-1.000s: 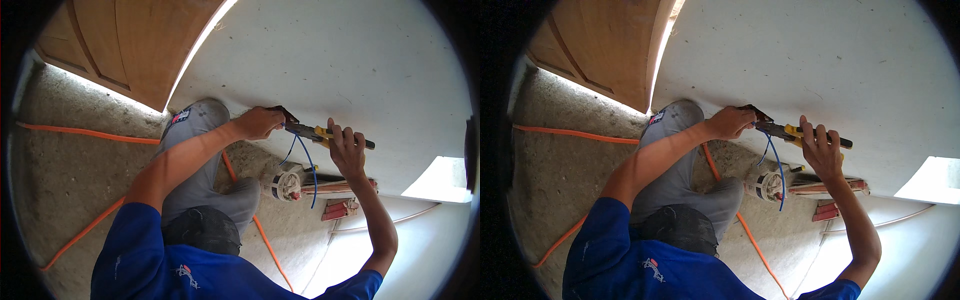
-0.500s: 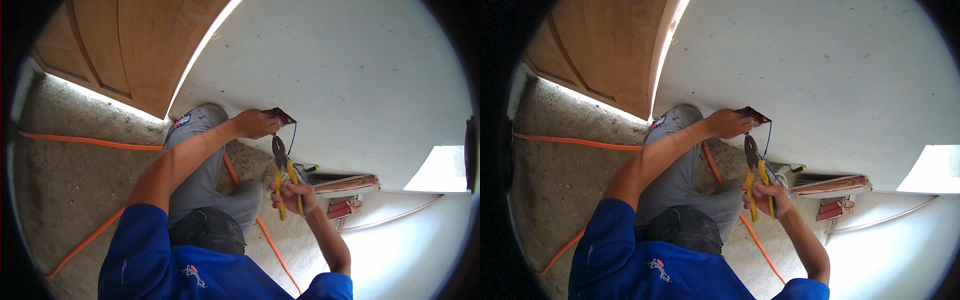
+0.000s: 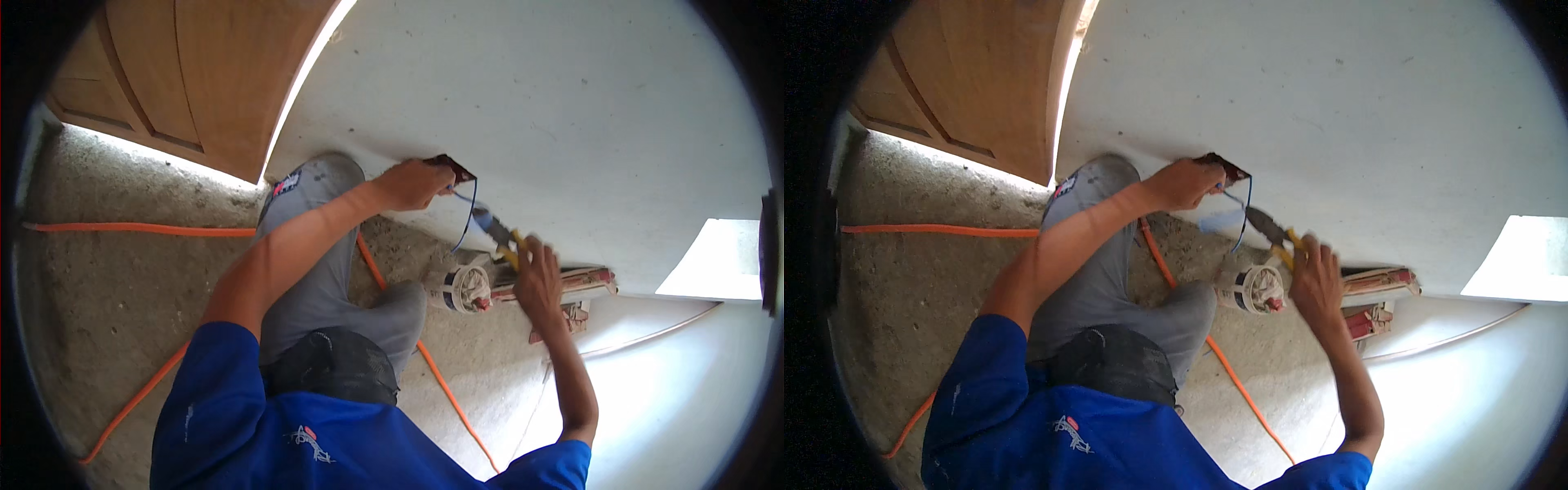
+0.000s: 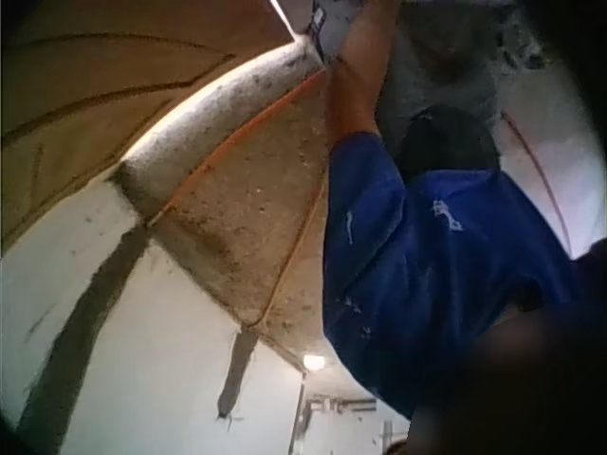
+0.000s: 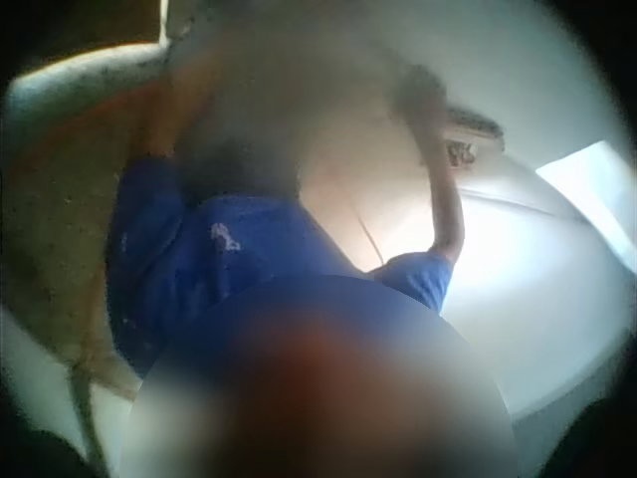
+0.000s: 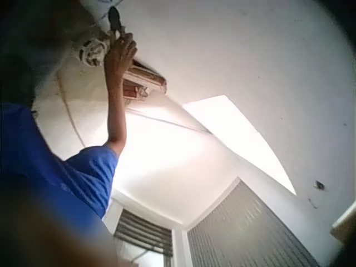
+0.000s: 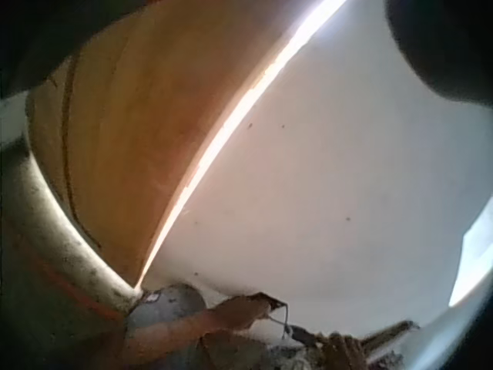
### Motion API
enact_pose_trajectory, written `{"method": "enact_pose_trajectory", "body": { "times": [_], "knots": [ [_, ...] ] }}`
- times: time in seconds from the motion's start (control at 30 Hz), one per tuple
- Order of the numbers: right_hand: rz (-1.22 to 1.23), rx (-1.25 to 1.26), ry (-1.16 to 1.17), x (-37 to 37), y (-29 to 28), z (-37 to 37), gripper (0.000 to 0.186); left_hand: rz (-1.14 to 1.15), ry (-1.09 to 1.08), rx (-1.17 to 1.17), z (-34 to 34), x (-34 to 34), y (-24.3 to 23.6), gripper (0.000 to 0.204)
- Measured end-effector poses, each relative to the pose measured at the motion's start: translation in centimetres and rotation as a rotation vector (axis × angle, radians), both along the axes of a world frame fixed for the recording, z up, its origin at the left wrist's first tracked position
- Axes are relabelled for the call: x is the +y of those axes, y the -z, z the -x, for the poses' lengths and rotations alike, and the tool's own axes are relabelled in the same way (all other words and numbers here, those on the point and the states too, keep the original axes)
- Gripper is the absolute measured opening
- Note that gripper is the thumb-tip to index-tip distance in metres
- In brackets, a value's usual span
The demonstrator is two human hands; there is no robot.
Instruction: Installing and preparing electrical wires in a wall outlet box.
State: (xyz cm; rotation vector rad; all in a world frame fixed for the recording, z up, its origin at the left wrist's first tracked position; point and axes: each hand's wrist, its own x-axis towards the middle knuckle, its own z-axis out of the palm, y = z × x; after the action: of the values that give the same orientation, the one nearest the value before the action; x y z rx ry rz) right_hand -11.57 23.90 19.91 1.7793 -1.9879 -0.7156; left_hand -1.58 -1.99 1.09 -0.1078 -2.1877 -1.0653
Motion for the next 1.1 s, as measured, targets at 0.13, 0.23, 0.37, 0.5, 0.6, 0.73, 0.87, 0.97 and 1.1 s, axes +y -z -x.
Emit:
{"method": "enact_pose_trajectory", "body": {
  "times": [0.13,0.23,0.37,0.5,0.6,0.73,0.87,0.97,1.1],
  "knots": [
    [0.022,0.399,-0.292,-3.9,-2.4,1.8,0.029,-0.049,0.059,-0.039,-0.6,-0.4,-1.1,0.008],
    [0.007,0.506,-0.422,-6.2,-3.8,2.9,0.029,-0.047,0.065,-0.094,-0.9,-0.5,-2.0,0.007],
    [-0.029,0.551,-0.555,-8.5,-5.1,2.8,0.034,-0.070,0.061,-0.109,-0.6,-0.4,-1.7,0.005],
    [-0.063,0.645,-0.604,-9.5,-5.1,2.6,0.041,-0.002,0.048,-0.127,-0.3,-0.4,-1.2,0.004],
    [-0.053,0.634,-0.625,-9.8,-4.8,2.2,0.042,0.000,0.021,-0.121,-0.2,-0.1,-0.9,0.004],
    [-0.081,0.601,-0.632,-10.2,-5.2,1.9,0.041,0.015,0.030,-0.097,-0.1,-0.3,-0.5,0.004],
    [-0.029,0.635,-0.693,-10.5,-5.4,2.2,0.038,-0.018,0.058,-0.087,-0.2,-0.3,-1.0,0.003],
    [-0.060,0.609,-0.676,-10.6,-5.4,2.0,0.037,-0.014,0.046,-0.100,-0.3,-0.4,-0.7,0.005],
    [-0.027,0.635,-0.658,-10.5,-5.3,1.5,0.036,-0.033,0.047,-0.127,-0.6,-0.3,-1.2,0.005]
  ]
}}
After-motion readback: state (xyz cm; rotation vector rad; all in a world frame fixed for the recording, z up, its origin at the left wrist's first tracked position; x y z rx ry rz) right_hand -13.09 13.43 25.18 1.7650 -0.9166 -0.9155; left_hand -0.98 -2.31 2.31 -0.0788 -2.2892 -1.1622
